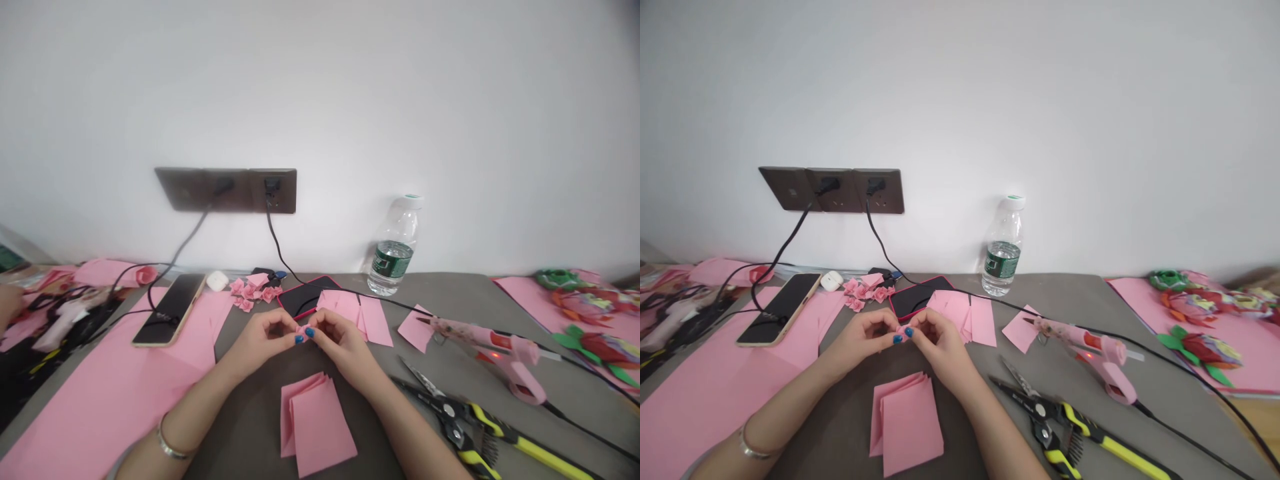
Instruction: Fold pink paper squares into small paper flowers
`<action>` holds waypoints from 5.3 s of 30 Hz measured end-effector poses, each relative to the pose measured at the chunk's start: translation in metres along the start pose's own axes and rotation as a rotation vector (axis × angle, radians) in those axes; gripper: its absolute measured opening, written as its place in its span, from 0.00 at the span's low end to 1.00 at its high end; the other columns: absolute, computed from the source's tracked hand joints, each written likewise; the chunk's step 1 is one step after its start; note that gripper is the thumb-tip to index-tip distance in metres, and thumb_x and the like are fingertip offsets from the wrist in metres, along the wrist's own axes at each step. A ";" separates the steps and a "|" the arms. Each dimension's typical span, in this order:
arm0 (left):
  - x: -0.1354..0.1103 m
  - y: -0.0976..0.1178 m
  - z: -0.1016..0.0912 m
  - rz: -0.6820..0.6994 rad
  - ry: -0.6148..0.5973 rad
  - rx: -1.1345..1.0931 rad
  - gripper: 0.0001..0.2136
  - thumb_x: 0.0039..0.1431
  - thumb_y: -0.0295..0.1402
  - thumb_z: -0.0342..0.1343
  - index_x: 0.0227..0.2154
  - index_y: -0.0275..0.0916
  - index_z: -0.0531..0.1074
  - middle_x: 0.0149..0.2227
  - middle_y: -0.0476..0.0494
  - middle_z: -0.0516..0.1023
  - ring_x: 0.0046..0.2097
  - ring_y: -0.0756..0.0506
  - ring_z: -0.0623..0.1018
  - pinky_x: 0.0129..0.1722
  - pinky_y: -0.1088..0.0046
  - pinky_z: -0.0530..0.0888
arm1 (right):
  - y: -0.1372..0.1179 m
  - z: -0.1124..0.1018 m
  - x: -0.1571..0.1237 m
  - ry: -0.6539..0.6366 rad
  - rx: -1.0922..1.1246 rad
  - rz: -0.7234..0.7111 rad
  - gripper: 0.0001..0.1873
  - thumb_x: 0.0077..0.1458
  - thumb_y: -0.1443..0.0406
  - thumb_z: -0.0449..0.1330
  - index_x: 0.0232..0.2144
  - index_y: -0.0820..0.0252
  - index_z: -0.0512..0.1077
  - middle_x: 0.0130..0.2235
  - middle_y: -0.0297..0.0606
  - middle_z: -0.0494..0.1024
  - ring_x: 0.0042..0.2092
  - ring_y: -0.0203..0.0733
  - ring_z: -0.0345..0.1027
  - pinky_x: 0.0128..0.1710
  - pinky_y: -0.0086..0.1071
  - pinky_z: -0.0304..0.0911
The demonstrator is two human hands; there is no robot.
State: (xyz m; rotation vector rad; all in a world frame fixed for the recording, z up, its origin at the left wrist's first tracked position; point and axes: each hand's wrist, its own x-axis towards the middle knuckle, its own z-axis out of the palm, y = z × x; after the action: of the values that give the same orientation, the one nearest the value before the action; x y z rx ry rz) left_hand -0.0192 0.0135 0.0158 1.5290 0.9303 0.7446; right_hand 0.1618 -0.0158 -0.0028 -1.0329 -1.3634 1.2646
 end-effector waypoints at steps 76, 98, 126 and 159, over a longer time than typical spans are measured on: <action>-0.007 -0.002 0.018 0.098 0.118 0.179 0.07 0.60 0.32 0.50 0.27 0.39 0.64 0.24 0.53 0.62 0.27 0.51 0.63 0.25 0.78 0.58 | 0.004 0.012 -0.004 0.155 -0.002 -0.148 0.07 0.55 0.62 0.60 0.27 0.57 0.68 0.28 0.32 0.70 0.30 0.37 0.66 0.29 0.29 0.62; -0.005 -0.004 0.017 0.023 0.141 0.146 0.06 0.55 0.31 0.52 0.28 0.37 0.72 0.25 0.49 0.71 0.28 0.48 0.71 0.22 0.78 0.66 | 0.003 0.004 -0.006 0.088 -0.595 -0.485 0.09 0.60 0.72 0.55 0.35 0.53 0.73 0.38 0.40 0.72 0.39 0.43 0.70 0.36 0.32 0.66; -0.004 -0.009 0.018 -0.041 0.124 -0.235 0.17 0.60 0.38 0.57 0.48 0.37 0.77 0.46 0.39 0.82 0.42 0.42 0.82 0.40 0.69 0.81 | 0.004 0.003 -0.003 0.306 -0.680 -0.519 0.08 0.57 0.73 0.59 0.31 0.55 0.73 0.39 0.40 0.72 0.39 0.44 0.70 0.38 0.36 0.65; -0.002 -0.003 0.018 -0.202 0.126 -0.440 0.17 0.51 0.46 0.64 0.26 0.34 0.75 0.25 0.47 0.75 0.30 0.50 0.77 0.32 0.77 0.77 | -0.001 0.005 -0.004 0.158 -0.671 -0.619 0.10 0.59 0.74 0.55 0.36 0.54 0.73 0.38 0.40 0.75 0.41 0.44 0.70 0.40 0.37 0.67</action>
State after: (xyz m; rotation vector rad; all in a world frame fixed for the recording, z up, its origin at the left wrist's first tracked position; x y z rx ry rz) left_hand -0.0051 0.0031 0.0105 0.9981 0.9243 0.8405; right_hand 0.1577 -0.0205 -0.0021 -0.9912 -1.8399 0.2575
